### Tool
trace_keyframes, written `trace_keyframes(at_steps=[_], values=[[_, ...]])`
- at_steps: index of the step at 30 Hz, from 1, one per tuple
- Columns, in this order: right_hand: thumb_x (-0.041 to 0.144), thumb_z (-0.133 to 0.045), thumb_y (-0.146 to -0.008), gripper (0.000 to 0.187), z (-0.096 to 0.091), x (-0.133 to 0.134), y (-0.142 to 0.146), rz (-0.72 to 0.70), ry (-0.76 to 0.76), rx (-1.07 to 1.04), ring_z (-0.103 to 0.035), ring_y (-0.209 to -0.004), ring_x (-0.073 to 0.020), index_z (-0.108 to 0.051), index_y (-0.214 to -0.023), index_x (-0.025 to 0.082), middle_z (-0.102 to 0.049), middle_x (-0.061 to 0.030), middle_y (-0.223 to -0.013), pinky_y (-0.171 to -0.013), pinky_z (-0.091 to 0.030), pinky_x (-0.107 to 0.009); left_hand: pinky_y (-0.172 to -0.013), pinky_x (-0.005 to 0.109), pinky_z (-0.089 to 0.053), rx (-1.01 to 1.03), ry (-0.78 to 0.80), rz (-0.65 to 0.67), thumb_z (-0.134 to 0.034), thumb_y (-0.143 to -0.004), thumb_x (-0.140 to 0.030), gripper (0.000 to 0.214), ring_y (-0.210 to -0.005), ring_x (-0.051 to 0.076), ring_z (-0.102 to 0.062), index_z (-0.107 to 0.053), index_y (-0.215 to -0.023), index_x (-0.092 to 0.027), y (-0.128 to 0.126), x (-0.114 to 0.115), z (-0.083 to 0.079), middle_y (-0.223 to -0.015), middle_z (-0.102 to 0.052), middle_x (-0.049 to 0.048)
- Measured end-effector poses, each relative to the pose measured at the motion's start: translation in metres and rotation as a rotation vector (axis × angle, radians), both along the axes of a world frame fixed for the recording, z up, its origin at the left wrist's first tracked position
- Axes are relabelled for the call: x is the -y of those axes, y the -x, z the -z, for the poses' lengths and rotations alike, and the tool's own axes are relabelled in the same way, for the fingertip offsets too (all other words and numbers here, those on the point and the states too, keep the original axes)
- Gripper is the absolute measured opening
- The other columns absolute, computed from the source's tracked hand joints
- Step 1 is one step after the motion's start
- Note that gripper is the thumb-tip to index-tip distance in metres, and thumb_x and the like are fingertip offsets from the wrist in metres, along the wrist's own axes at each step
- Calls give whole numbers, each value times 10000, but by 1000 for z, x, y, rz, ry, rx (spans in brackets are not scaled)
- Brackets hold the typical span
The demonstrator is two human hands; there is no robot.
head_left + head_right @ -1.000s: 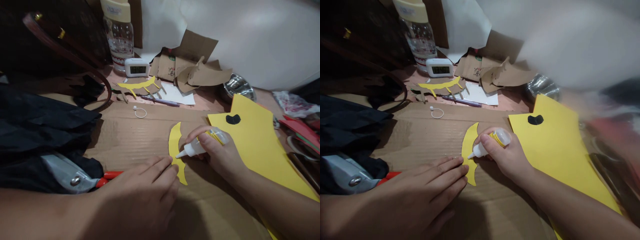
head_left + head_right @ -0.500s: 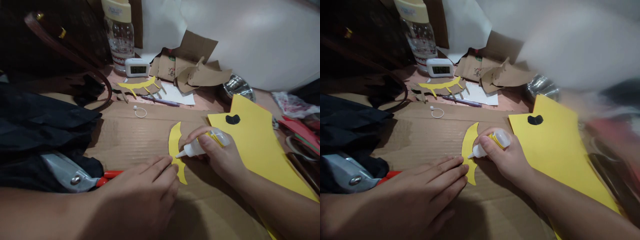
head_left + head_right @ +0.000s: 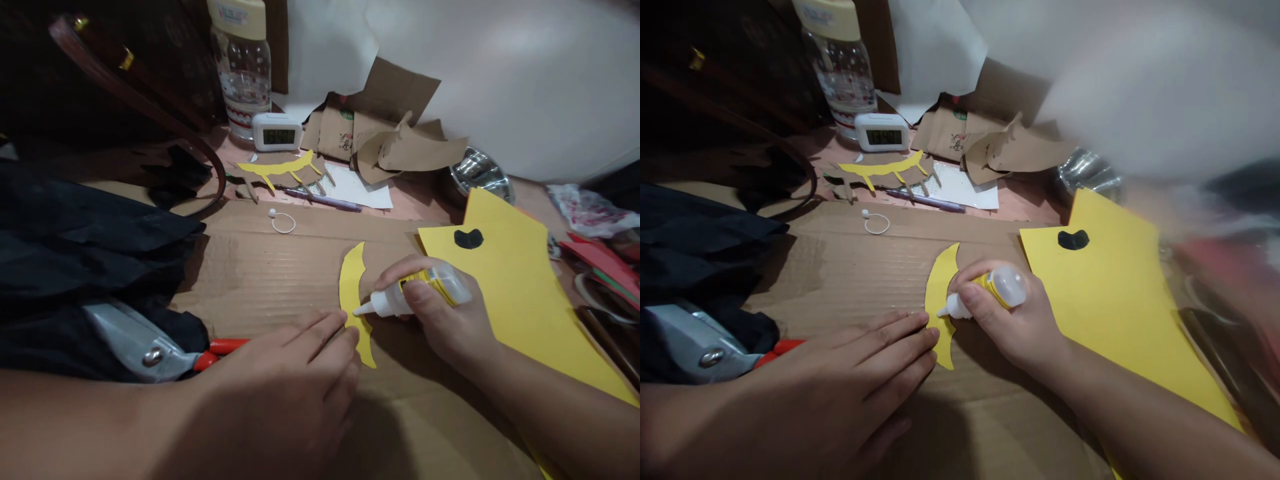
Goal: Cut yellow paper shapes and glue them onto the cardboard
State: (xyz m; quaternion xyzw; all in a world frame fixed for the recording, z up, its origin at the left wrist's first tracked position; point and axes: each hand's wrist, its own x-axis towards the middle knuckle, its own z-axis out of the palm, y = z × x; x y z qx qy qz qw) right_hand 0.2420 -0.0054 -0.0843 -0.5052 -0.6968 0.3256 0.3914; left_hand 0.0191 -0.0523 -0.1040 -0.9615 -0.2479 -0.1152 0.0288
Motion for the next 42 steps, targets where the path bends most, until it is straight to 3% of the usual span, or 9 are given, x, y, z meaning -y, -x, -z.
trace_keyframes(at_steps=[5, 12, 20, 26, 31, 36, 39, 41, 42], values=[[575, -615, -959, 367, -4, 2, 2, -49, -59, 27, -687, -618, -152, -727, -808, 259, -793, -33, -791, -560, -540, -253, -1170, 427, -360, -21, 5, -2, -375, -1057, -294, 437, -1341, 289, -555, -685, -1303, -109, 2, 3, -4, -1430, -631, 133], [562, -626, -955, 372, -6, 2, 2, -50, -80, 36, -672, -557, -141, -721, -788, 244, -790, -36, -762, -504, -535, -239, -1162, 430, -339, 7, -5, -42, -310, -1066, -298, 470, -1337, 278, -546, -700, -1286, -154, 1, 4, -1, -1425, -641, 87], [323, -690, -946, 95, -2, 6, -2, -160, -179, 63, -753, -732, -173, -714, -909, 239, -787, -28, -841, -687, -623, -254, -1139, 426, -380, -17, -35, -3, -322, -1063, -300, 476, -1308, 290, -582, -682, -1313, -116, 1, 1, -2, -1417, -644, 122], [384, -689, -942, 167, 3, 12, -10, -247, -244, 83, -753, -791, -220, -713, -1026, 241, -782, -65, -906, -776, -624, -337, -1124, 445, -378, -1, -67, -10, -210, -1062, -227, 551, -1280, 296, -602, -681, -1312, -88, -1, 0, 0, -1396, -655, 143], [402, -647, -970, 187, -1, 12, -15, -224, -206, 18, -760, -731, -209, -715, -1008, 231, -785, -67, -867, -648, -613, -288, -1091, 446, -396, -6, -85, -6, -271, -1041, -220, 501, -1236, 298, -623, -706, -1266, -113, -1, -1, -3, -1353, -678, 145], [374, -685, -950, 133, 2, 11, -10, -240, -241, 60, -752, -772, -205, -705, -996, 250, -782, -54, -880, -735, -626, -302, -1072, 452, -395, 32, -106, 2, -351, -1016, -187, 425, -1166, 305, -638, -728, -1184, -88, -1, 2, -8, -1295, -700, 164], [357, -687, -944, 120, 3, 9, -7, -225, -223, 60, -746, -772, -205, -701, -997, 250, -774, -53, -879, -745, -627, -313, -1001, 428, -453, 87, 7, 0, -446, -1022, -299, 362, -1087, 286, -652, -728, -1152, -113, 3, -3, -14, -1215, -727, 136], [326, -692, -941, 91, 2, 9, -7, -238, -189, 57, -745, -764, -203, -697, -993, 252, -772, -53, -881, -724, -626, -309, -842, 382, -511, 131, 166, -17, -493, -1020, -369, 307, -930, 231, -666, -720, -1120, -188, 8, -15, -17, -1107, -745, 68], [317, -696, -939, 79, 2, 9, -7, -243, -183, 52, -745, -762, -200, -696, -988, 254, -771, -49, -879, -720, -624, -305, -749, 354, -511, 153, 221, 10, -517, -1014, -311, 228, -822, 193, -656, -718, -1075, -220, 11, -23, -19, -1033, -746, 28]])
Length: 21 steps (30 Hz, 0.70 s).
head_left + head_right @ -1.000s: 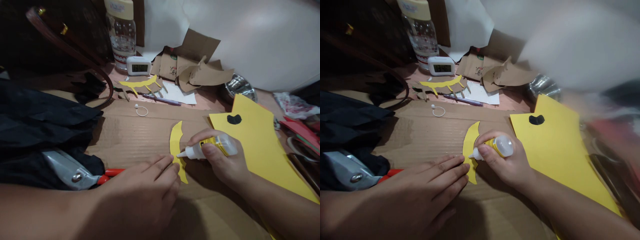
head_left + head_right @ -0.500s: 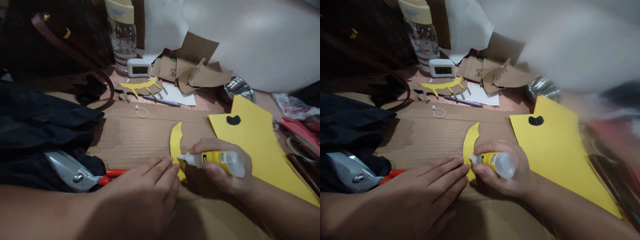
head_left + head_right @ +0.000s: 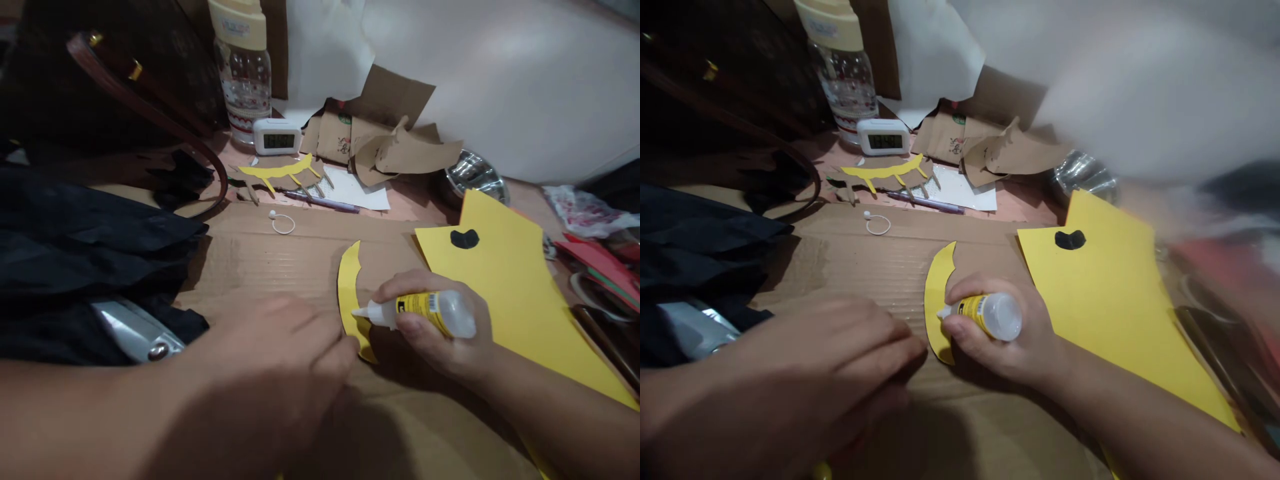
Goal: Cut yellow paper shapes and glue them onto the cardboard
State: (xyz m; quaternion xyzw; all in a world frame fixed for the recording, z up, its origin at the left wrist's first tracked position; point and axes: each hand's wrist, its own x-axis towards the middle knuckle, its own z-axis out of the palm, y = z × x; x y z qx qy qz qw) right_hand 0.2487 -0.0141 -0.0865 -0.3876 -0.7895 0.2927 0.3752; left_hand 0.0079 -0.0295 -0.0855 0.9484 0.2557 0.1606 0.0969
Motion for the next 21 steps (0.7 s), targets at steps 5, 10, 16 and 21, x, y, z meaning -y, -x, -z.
trace_keyframes(at_steps=[5, 10, 16, 21], values=[[330, -698, -947, 85, 3, 0, -1, -19, 21, -37, -743, -780, -186, -700, -1001, 264, -769, -33, -894, -731, -610, -282, -952, 442, -502, 85, -161, 47, -471, -1037, -230, 260, -1091, 262, -642, -713, -1102, -159, 7, -34, 6, -1243, -718, 77], [349, -693, -956, 90, 1, 2, -2, -10, 57, -91, -738, -766, -170, -706, -993, 267, -773, -25, -892, -704, -604, -254, -961, 411, -515, 99, -142, 89, -485, -1027, -236, 254, -1090, 247, -649, -710, -1113, -155, 5, -40, 16, -1186, -747, 69], [498, -628, -979, 287, -6, 6, -1, -3, 85, -115, -709, -651, -158, -703, -904, 231, -751, -40, -792, -589, -585, -243, -951, 430, -526, 32, -110, 119, -482, -1039, -309, 261, -1103, 260, -650, -705, -1120, -200, 7, -39, 15, -1222, -725, 72], [386, -687, -956, 151, 1, 8, 0, -61, 127, -90, -673, -604, -150, -684, -948, 236, -731, -24, -777, -534, -550, -246, -951, 467, -518, -58, -124, 142, -459, -1046, -306, 283, -1101, 277, -652, -693, -1166, -202, 7, -38, 10, -1240, -712, 87]])
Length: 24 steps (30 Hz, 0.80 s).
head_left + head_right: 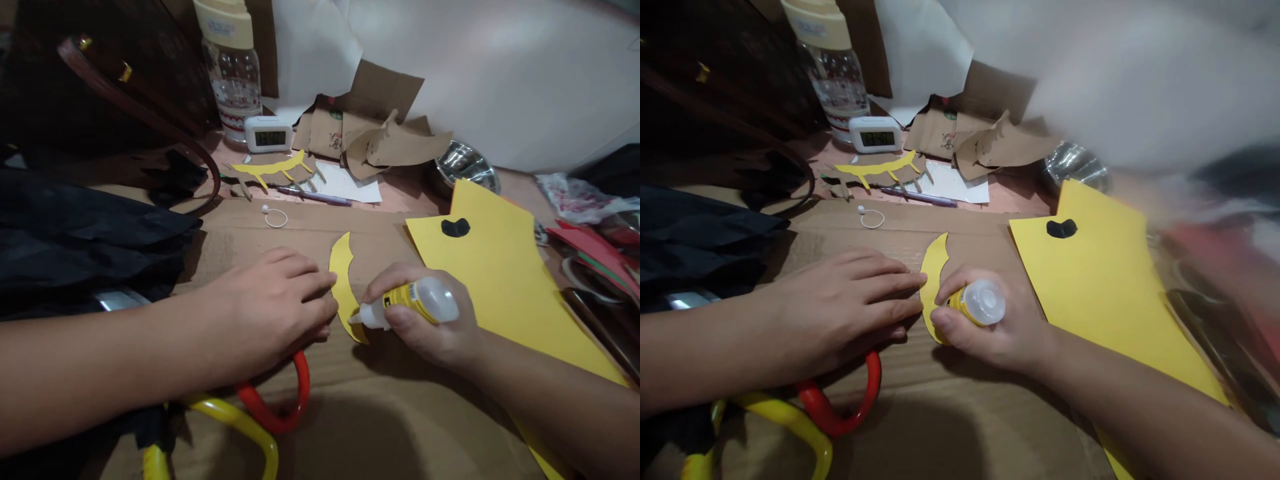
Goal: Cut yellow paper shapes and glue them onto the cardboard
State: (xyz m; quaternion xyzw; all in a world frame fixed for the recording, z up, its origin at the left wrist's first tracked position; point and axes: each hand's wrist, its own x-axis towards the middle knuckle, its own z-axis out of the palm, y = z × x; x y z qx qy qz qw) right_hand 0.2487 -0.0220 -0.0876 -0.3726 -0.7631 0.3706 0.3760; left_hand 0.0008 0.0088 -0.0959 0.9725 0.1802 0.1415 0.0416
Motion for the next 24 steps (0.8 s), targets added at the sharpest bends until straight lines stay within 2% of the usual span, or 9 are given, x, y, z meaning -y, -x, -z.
trace_keyframes(at_steps=[5, 11, 19, 24], values=[[341, -671, -967, 116, -1, -1, 3, 1, -1, -5, -676, -626, -151, -668, -910, 240, -723, -18, -776, -569, -571, -254, -976, 454, -503, 45, -9, 16, -514, -1022, -288, 247, -1131, 277, -638, -706, -1146, -193, -1, 3, 0, -1273, -687, 111], [271, -690, -933, 98, -10, -2, 6, 3, -48, 68, -678, -628, -146, -638, -861, 229, -714, -7, -748, -571, -555, -246, -970, 390, -513, 78, 68, 94, -557, -1002, -243, 205, -1073, 234, -655, -730, -1099, -193, -4, 5, -2, -1130, -724, 105], [469, -670, -954, 277, -4, 1, 4, 72, -44, 66, -646, -574, -142, -672, -854, 210, -718, -12, -706, -515, -514, -250, -926, 417, -529, 48, 81, 92, -504, -1025, -273, 270, -1051, 259, -662, -712, -1158, -165, -4, 4, -4, -1166, -718, 110], [464, -668, -956, 269, -5, 2, 4, 72, -77, 85, -661, -601, -140, -677, -870, 209, -729, -14, -726, -543, -521, -239, -900, 421, -537, 46, 57, 91, -494, -1026, -285, 282, -1030, 269, -665, -720, -1140, -161, -5, 4, -4, -1150, -720, 116]])
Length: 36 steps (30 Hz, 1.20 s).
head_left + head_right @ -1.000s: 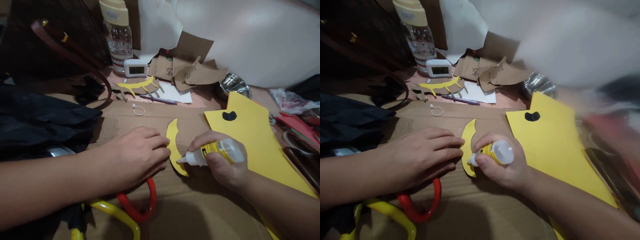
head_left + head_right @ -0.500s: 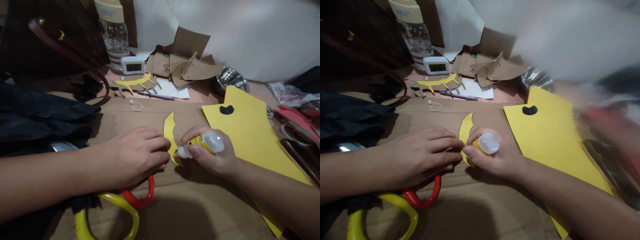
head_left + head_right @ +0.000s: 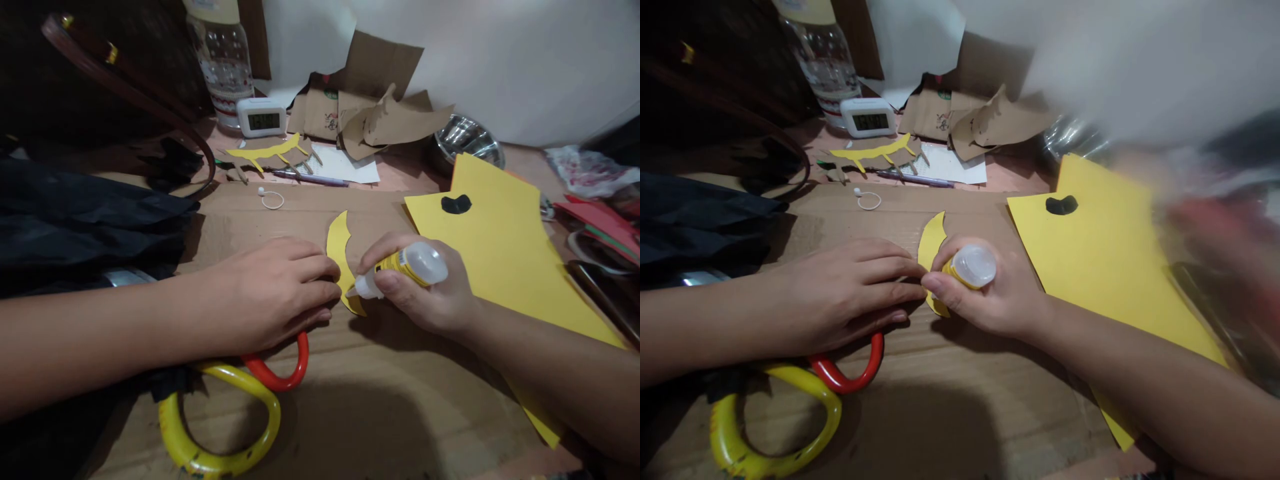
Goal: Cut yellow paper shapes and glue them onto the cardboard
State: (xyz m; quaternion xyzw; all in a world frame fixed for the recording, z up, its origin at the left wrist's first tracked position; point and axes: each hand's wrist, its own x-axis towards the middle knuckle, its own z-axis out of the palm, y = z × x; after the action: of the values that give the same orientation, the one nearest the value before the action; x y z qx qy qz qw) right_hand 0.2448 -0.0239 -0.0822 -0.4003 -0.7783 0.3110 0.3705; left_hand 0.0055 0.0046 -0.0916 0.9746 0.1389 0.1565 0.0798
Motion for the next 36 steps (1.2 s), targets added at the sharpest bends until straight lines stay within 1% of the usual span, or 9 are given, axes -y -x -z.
trace_keyframes(at_steps=[5, 10, 16, 19, 23, 25, 29, 36], values=[[443, -673, -958, 247, 2, -1, -1, -39, -44, -21, -673, -616, -142, -683, -868, 214, -732, -14, -732, -561, -533, -232, -900, 405, -535, 2, -11, 8, -514, -1018, -278, 261, -1033, 258, -658, -713, -1140, -162, 0, 0, 1, -1144, -714, 118], [445, -667, -959, 251, 1, -1, 0, -59, -41, -16, -669, -588, -147, -680, -851, 219, -730, -16, -713, -529, -521, -237, -911, 396, -531, 11, -27, 21, -534, -1009, -280, 256, -1035, 256, -653, -699, -1163, -159, 1, -1, 2, -1126, -714, 117], [386, -672, -967, 195, -1, 0, 0, -110, -47, -38, -640, -573, -110, -663, -854, 227, -702, 12, -697, -526, -506, -205, -919, 406, -536, -4, -2, 16, -531, -1012, -279, 236, -1053, 264, -657, -703, -1120, -159, 0, 0, 0, -1124, -715, 116], [416, -656, -975, 218, 1, 0, 0, -89, -58, -40, -646, -578, -111, -667, -859, 232, -715, 9, -718, -528, -513, -213, -927, 399, -536, -4, 2, 14, -529, -1015, -282, 247, -1063, 259, -660, -705, -1138, -160, 0, 0, 0, -1134, -716, 121], [441, -650, -970, 221, 2, 0, 0, -44, -118, -3, -680, -603, -152, -681, -882, 240, -743, -16, -739, -531, -536, -251, -917, 399, -543, 5, -11, 16, -546, -1006, -268, 241, -1045, 258, -667, -711, -1137, -152, 0, 0, 0, -1120, -718, 124], [436, -654, -966, 212, 2, -1, 0, -57, -130, 24, -691, -618, -164, -681, -886, 241, -750, -22, -751, -544, -546, -262, -908, 397, -546, 3, -16, 15, -544, -1006, -262, 239, -1032, 258, -670, -712, -1133, -148, 0, 0, 0, -1114, -720, 125], [401, -666, -964, 184, -1, -2, 1, -90, -150, 30, -699, -636, -155, -678, -886, 235, -753, -17, -762, -585, -552, -251, -919, 414, -548, 0, -1, 15, -535, -1012, -258, 247, -1057, 272, -667, -713, -1133, -137, 0, 0, -1, -1134, -721, 128], [367, -680, -955, 163, -2, -2, 2, -106, -139, -3, -686, -628, -147, -669, -868, 229, -728, -12, -737, -579, -545, -241, -914, 437, -556, 4, 13, 19, -518, -1016, -263, 264, -1051, 284, -669, -713, -1136, -130, 0, -1, 1, -1139, -720, 129]])
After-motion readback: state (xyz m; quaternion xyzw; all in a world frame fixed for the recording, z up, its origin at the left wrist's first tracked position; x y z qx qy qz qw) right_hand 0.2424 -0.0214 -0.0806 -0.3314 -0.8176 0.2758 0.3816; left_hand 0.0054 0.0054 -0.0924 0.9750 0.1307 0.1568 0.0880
